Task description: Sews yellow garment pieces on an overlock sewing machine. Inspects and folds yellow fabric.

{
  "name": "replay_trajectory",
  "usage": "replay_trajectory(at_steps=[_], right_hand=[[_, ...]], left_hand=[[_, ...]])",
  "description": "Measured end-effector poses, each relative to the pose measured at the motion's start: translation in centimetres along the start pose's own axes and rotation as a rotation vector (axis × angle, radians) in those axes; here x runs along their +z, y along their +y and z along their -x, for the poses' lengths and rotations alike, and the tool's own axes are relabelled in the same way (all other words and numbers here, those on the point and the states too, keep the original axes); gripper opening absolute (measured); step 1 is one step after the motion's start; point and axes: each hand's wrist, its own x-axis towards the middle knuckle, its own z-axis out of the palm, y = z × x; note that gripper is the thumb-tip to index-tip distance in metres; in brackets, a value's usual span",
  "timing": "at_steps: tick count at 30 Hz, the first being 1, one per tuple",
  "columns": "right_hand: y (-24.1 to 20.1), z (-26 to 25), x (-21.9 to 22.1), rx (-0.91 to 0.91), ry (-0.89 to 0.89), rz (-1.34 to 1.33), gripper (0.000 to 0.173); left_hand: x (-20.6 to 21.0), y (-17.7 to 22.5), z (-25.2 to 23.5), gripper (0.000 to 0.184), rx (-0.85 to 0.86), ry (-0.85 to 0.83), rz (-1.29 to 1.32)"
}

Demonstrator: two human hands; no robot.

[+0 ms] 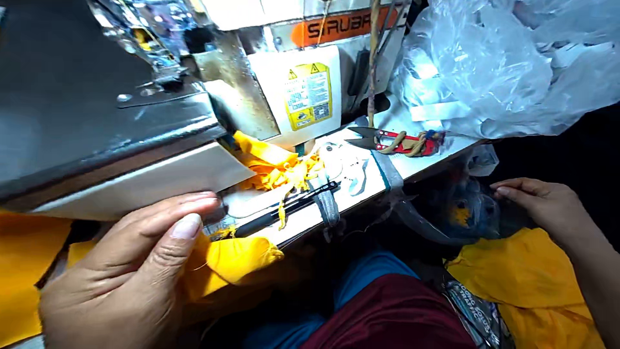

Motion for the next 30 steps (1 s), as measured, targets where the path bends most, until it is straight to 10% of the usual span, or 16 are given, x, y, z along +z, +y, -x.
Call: replay_trajectory(at_steps=[5, 22, 30], right_hand=[[6.2, -1.5, 1.5, 0.265, -0.108, 0.316, 0.031], [-0.7, -0.7, 2.0, 0.116, -0.083, 0.061, 0.021], [-12.7, 2.8, 6.6, -0.737, -0.049, -0.106, 0.025]], left_hand=[[0.2, 0.4, -0.1, 0.022, -0.006, 0.015, -0.048], [1.0, 2.4, 0.0, 0.020, -0.028, 0.029, -0.070], [1.2, 2.5, 0.0, 0.020, -0.049, 0.045, -0.047]])
